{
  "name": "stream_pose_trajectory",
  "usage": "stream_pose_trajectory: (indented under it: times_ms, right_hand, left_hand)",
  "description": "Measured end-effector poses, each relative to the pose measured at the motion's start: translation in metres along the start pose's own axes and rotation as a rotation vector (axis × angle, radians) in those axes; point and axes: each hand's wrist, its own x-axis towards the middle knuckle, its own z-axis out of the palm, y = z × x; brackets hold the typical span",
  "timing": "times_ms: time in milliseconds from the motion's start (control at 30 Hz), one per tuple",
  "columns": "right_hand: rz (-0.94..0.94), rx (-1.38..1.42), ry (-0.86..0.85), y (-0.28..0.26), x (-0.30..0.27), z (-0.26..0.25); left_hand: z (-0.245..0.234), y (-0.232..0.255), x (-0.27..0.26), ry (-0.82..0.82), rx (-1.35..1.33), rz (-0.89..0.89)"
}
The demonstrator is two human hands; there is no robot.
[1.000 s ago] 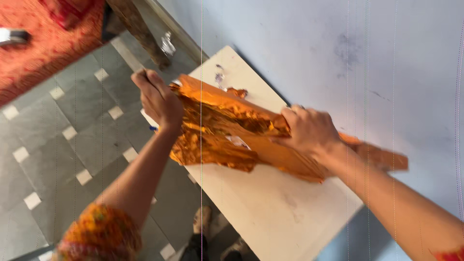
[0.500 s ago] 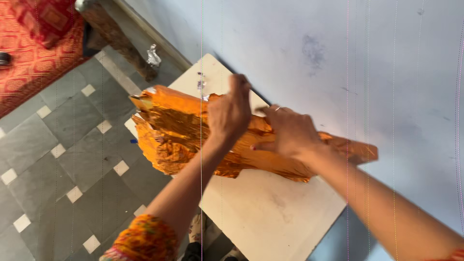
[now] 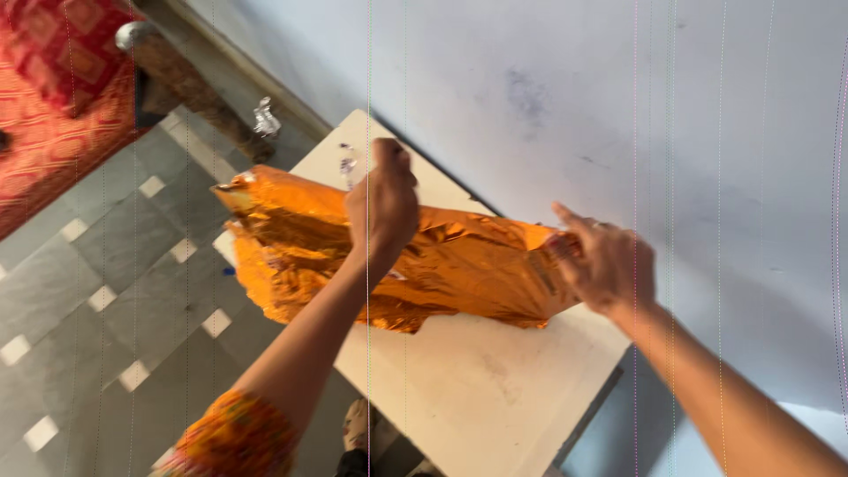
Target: The person wraps a rectangular object with orange metallic foil on a white table. They fold the edges of the foil over the object and secure the folds using small pieces of blue tape. The person repeatedly adjusts the foil and applies tape to hold the wrapping in place.
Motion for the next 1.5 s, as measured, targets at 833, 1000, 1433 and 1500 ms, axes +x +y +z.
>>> stream_pose_trajectory:
  times_ms: [833, 1000, 1433, 1500]
  right_hand:
    - [-0.164, 0.24, 0.231, -0.013, -0.035, -0.01]
    - [-0.074, 0.419, 0.272, -0.02, -0.04, -0.013]
    - [0.16, 0.489, 0.172, -0.023, -0.037, -0.022]
    - [0.182, 0.478, 0.164, -0.024, -0.044, -0.021]
  left_hand:
    - [0.036, 0.05, -0.048, -0.121, -0.114, 0.362]
    - [0.038, 0.052, -0.035, -0.327, -0.047, 0.163]
    - [0.043, 0.044, -0.029, -0.313, -0.089, 0.119]
    - [0.04, 0.044, -0.034, -0.313, -0.077, 0.099]
